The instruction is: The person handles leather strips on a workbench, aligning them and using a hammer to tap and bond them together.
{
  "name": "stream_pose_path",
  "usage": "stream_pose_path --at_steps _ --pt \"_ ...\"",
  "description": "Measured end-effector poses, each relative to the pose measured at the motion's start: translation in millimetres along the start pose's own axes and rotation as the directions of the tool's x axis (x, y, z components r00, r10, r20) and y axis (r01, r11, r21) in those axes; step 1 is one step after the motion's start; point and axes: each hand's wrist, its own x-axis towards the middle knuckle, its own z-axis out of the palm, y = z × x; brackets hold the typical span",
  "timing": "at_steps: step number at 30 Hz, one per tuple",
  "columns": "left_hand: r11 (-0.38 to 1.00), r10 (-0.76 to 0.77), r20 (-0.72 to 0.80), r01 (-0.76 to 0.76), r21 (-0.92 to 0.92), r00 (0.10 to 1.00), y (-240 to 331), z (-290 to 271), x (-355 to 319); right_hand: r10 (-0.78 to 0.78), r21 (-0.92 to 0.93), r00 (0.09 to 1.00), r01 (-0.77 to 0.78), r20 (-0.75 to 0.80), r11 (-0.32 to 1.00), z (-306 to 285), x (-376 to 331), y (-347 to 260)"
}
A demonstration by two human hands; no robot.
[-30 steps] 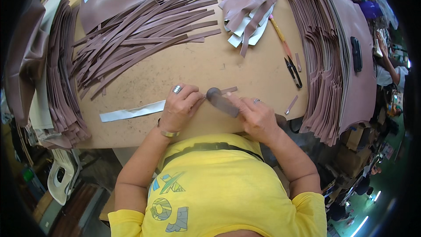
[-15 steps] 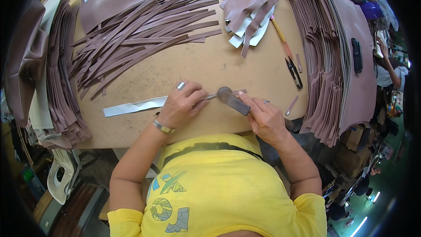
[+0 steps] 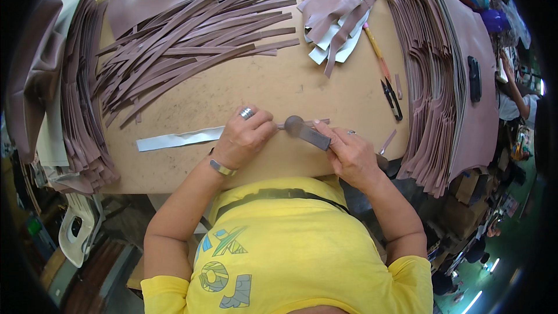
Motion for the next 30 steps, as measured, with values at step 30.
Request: stream_pose_path --at_steps 30 --pt "0.998 -0.056 -0.016 0.056 -0.001 0.998 -8 -24 -18 -0.073 -0.017 0.993 0.075 0.088 0.997 6 13 -8"
